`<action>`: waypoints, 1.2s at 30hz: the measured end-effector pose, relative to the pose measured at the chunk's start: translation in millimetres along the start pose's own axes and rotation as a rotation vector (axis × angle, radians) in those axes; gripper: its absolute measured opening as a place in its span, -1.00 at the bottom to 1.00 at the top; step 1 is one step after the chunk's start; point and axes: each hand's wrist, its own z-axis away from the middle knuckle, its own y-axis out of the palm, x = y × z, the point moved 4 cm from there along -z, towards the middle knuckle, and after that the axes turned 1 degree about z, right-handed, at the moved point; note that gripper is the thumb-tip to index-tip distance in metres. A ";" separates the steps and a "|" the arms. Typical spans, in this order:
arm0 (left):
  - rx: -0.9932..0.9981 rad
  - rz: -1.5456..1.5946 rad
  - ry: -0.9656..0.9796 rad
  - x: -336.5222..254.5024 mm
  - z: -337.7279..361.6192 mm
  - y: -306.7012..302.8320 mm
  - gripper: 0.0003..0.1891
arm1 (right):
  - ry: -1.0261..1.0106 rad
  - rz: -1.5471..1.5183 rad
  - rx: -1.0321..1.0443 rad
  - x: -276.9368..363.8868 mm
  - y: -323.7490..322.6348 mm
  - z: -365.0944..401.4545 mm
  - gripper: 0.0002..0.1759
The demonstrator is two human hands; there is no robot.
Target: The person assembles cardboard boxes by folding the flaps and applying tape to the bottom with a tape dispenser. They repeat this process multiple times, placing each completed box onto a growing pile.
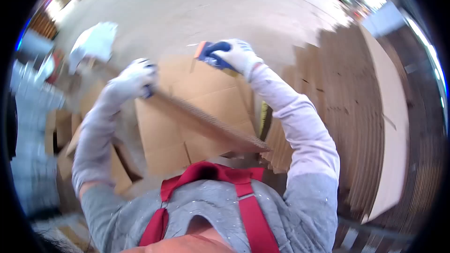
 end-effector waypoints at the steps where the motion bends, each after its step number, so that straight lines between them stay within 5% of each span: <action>1: -0.094 -0.025 -0.057 1.8 -0.2 22.4 -0.76 | -0.010 -0.021 -0.022 3.9 17.0 -8.4 -0.72; 4: -0.357 -0.321 -0.341 -53.9 -15.0 15.9 -0.68 | 0.044 -0.180 -0.009 -13.0 63.6 -39.1 -0.73; 7: -0.566 -0.189 -0.246 -104.9 -10.3 18.4 -0.51 | 0.014 -0.072 -0.037 -4.8 81.9 -54.2 -0.68; 9: -0.551 -0.030 -0.031 -133.4 -13.6 34.0 -0.50 | -0.126 0.183 -0.017 45.3 89.4 -50.3 -0.53; 12: -0.534 0.100 -0.179 -144.6 13.5 39.9 -0.54 | -0.257 0.439 0.266 106.0 123.1 -56.4 -0.25; 13: -0.506 0.129 -0.122 -142.0 2.5 37.7 -0.56 | -0.005 0.685 0.490 107.2 140.2 -59.6 -0.18; 16: -0.524 0.115 -0.039 -157.0 18.4 19.7 -0.59 | -0.132 0.626 0.494 117.1 125.4 -39.7 -0.15; 19: -0.534 0.096 -0.127 -178.4 20.3 -2.5 -0.47 | -0.043 0.764 0.496 107.1 102.4 -42.3 -0.25; 21: -0.467 0.087 -0.140 -166.4 -10.5 -13.2 -0.50 | -0.155 0.974 0.474 103.3 103.0 -47.6 -0.39; 23: -0.273 0.074 -0.126 -149.6 -29.9 -4.2 -0.59 | -0.128 0.862 0.409 95.4 113.6 -54.4 -0.50; 26: -0.321 0.121 -0.084 -145.5 -13.0 -27.5 -0.69 | -0.127 0.670 0.322 62.1 75.9 -73.6 -0.51; 29: -0.298 0.163 -0.084 -110.7 42.2 -51.3 -0.72 | -0.075 0.782 0.234 43.2 -21.7 -16.4 -0.53; 32: -0.228 0.174 -0.236 -75.6 79.3 -48.5 -0.73 | -0.029 0.822 0.202 -0.5 -47.8 54.1 -0.52; 35: 0.385 0.833 -0.637 -45.9 66.8 -27.3 -0.59 | -0.035 0.761 0.202 -25.8 -16.1 86.0 -0.54; 36: 0.410 1.027 -0.513 -45.3 47.1 -28.9 -0.53 | -0.037 0.821 0.209 -17.2 -11.9 88.9 -0.56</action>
